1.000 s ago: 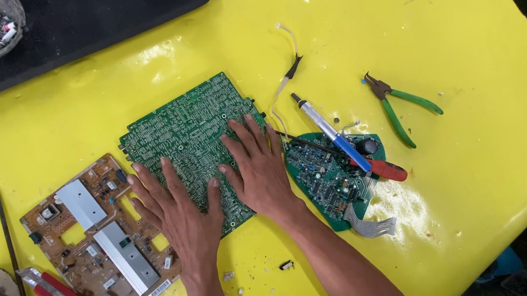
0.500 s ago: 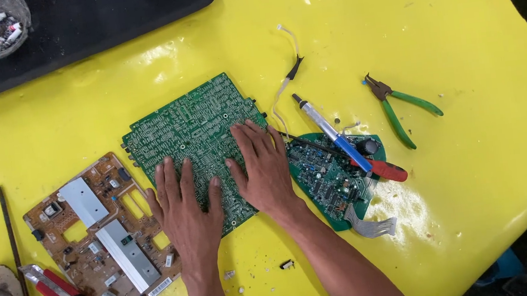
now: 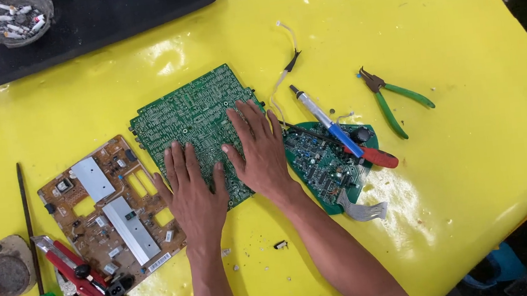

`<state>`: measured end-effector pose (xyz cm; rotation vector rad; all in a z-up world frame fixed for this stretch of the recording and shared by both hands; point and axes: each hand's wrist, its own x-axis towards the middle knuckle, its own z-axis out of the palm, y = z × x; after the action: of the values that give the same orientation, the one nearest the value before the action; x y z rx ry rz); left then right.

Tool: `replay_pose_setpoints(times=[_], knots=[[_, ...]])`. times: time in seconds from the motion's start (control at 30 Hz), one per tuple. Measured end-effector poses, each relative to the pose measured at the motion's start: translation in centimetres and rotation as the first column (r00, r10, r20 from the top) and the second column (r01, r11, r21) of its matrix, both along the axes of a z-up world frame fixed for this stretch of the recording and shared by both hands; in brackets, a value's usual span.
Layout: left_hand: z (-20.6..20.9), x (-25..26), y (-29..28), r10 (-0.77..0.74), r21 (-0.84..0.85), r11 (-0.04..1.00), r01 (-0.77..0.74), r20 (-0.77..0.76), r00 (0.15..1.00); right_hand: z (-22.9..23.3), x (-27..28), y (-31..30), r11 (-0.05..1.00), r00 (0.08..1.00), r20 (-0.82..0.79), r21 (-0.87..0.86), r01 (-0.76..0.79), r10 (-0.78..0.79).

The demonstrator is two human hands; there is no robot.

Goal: The person uses a soldering iron to work on a green circuit board placed on a yellow table. They hold the board steady with one hand while applying the soldering iron with the other, focusing on specific points on the board.

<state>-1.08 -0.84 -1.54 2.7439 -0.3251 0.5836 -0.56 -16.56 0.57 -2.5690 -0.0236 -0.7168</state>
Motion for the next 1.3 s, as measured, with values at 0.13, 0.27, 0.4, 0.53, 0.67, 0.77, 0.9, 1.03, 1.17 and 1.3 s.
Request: replay_pose_setpoints(times=[0.13, 0.27, 0.4, 0.53, 0.67, 0.77, 0.9, 1.03, 1.17, 1.3], knots=[[-0.1, -0.1, 0.0, -0.004, 0.01, 1.0, 0.004, -0.01, 1.0, -0.7, -0.5, 0.1, 0.993, 0.998, -0.056, -0.116, -0.036, 0.03], [-0.1, -0.2, 0.3, -0.03, 0.011, 0.999, 0.031, -0.064, 0.998, -0.4, -0.2, -0.4, 0.989, 0.993, -0.11, -0.136, -0.062, 0.047], [0.7, -1.0, 0.9, -0.082, 0.038, 0.995, 0.089, -0.163, 0.983, -0.1, 0.6, -3.0, 0.968, 0.949, -0.293, -0.181, -0.172, 0.114], [1.0, -1.2, 0.3, 0.002, 0.055, 0.998, 0.008, -0.185, 0.983, 2.4, 0.1, -7.4, 0.942, 0.942, -0.222, -0.165, -0.292, 0.253], [1.4, -1.1, 0.8, 0.011, 0.039, 0.999, -0.002, -0.239, 0.971, 1.9, -1.0, -13.7, 0.943, 0.999, -0.034, -0.331, -0.026, 0.016], [0.9, -1.1, 1.0, -0.018, 0.013, 1.0, 0.022, -0.251, 0.968, 1.0, -2.2, -15.7, 0.903, 0.947, -0.212, -0.407, 0.138, -0.24], [0.6, -1.4, 0.8, -0.086, -0.177, 0.983, 0.054, -0.179, 0.98, -1.8, -2.7, -17.7, 0.887, 0.9, -0.252, -0.393, 0.241, -0.356], [0.7, -1.3, 0.7, -0.06, -0.178, 0.984, 0.025, -0.196, 0.979, -1.0, -2.9, -18.1, 0.966, 0.95, -0.184, -0.112, 0.234, -0.252], [0.6, -1.3, 0.6, -0.052, -0.152, 0.988, 0.018, -0.222, 0.974, -6.5, -0.2, -25.3, 0.844, 0.86, -0.509, 0.445, 0.299, -0.036], [0.9, -1.3, 0.6, -0.064, -0.184, 0.983, 0.021, -0.232, 0.971, -0.8, 0.6, -17.3, 0.423, 0.912, -0.203, 0.905, 0.036, 0.355]])
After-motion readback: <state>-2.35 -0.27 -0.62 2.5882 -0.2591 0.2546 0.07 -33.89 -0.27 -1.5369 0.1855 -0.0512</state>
